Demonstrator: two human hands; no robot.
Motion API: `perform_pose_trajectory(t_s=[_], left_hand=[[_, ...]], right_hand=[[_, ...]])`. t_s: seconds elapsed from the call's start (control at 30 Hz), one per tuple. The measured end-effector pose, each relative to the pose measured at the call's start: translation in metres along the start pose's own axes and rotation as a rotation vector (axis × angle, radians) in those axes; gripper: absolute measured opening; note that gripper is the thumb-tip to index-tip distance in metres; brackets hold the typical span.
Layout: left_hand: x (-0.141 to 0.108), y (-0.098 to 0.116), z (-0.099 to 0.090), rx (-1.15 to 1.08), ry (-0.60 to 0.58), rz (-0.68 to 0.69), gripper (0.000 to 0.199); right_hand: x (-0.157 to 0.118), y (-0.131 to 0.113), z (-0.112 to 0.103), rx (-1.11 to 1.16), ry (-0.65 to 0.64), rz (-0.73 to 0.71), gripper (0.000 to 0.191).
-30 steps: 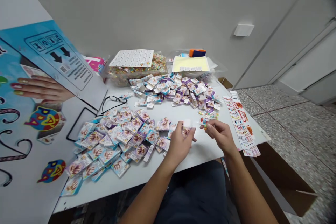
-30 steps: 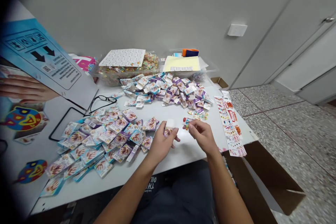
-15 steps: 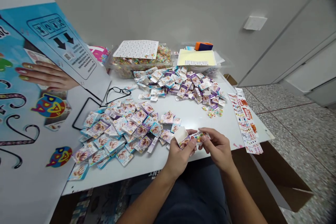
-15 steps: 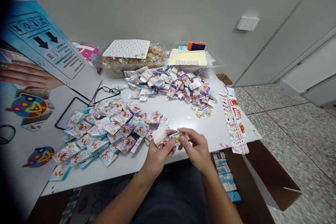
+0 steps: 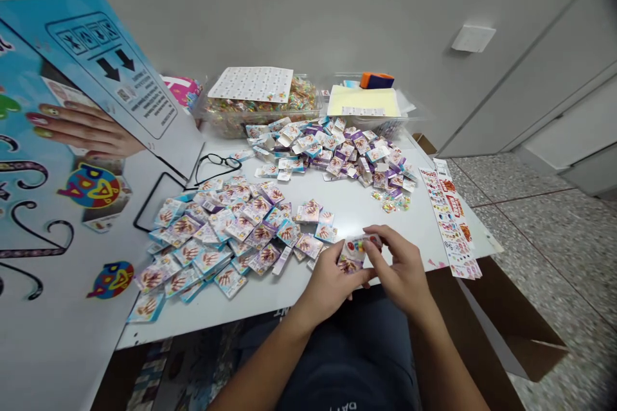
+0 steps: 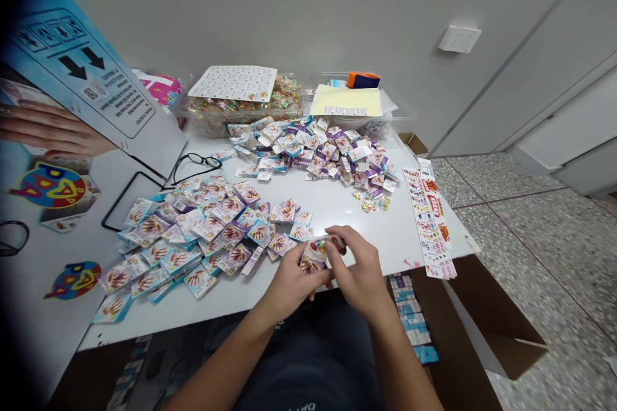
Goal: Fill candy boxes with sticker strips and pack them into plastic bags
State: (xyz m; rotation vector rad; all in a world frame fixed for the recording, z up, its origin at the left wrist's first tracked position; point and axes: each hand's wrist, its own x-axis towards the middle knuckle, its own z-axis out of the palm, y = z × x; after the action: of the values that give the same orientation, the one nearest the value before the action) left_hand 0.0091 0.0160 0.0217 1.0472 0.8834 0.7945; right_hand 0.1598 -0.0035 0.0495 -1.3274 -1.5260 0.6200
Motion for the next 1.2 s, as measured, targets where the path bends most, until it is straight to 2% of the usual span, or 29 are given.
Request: perform_pose_trajectory(t_s=[0.1, 0.23, 0.27, 0.33, 0.43, 0.5, 0.6, 0.67, 0.73, 0.8, 0.87, 1.0, 1.1, 1.2], left_hand=[[-0.003, 0.001, -0.005, 0.105, 0.058, 0.103, 0.035], [-0.004, 0.004, -0.016, 0.406, -0.023, 0.126, 0.026], [-0.004, 0.006, -0.018, 0.461, -0.052, 0.130, 0.025], [-0.005, 0.011, -0.021, 0.493, -0.106, 0.136, 0.026], [-0.007, 0.018, -0.025, 0.446, -0.175, 0.129, 0.031], [-0.008, 0.020, -0.028, 0.390, -0.235, 0.112, 0.029], [-0.006, 0.017, -0.029, 0.202, -0.277, 0.086, 0.031], [-0.003, 0.010, -0.026, 0.062, -0.233, 0.058, 0.042], [-0.001, 0.002, -0.021, -0.044, -0.168, 0.044, 0.051], [0.000, -0.006, -0.016, -0.128, -0.137, 0.080, 0.048], [-0.002, -0.012, -0.012, -0.249, -0.150, 0.121, 0.045], [-0.005, -0.016, -0.004, -0.537, -0.194, 0.022, 0.044], [-0.004, -0.016, 0.002, -0.511, -0.115, -0.013, 0.042], [-0.002, -0.016, 0.004, -0.463, -0.096, -0.004, 0.031]], right_hand=[[0.004, -0.001, -0.003, -0.113, -0.085, -0.139, 0.020], [0.008, -0.001, -0.010, -0.153, -0.317, -0.151, 0.023], [0.007, -0.001, -0.010, -0.171, -0.332, -0.135, 0.024], [0.004, 0.000, -0.005, -0.191, -0.270, -0.082, 0.027], [-0.003, 0.001, 0.005, -0.157, -0.122, -0.024, 0.022], [-0.008, 0.002, 0.009, -0.118, -0.097, -0.054, 0.011], [-0.016, 0.003, 0.012, -0.061, -0.157, -0.125, 0.020], [-0.021, 0.005, 0.014, -0.031, -0.236, -0.130, 0.029], [-0.025, 0.007, 0.015, -0.032, -0.264, -0.102, 0.035], [-0.026, 0.009, 0.016, -0.070, -0.205, -0.087, 0.038], [-0.027, 0.011, 0.015, -0.114, -0.137, -0.131, 0.039], [-0.030, 0.015, 0.016, -0.133, -0.033, -0.272, 0.050], [-0.037, 0.019, 0.024, -0.071, 0.094, -0.280, 0.044], [-0.044, 0.024, 0.037, 0.019, 0.182, -0.259, 0.043]])
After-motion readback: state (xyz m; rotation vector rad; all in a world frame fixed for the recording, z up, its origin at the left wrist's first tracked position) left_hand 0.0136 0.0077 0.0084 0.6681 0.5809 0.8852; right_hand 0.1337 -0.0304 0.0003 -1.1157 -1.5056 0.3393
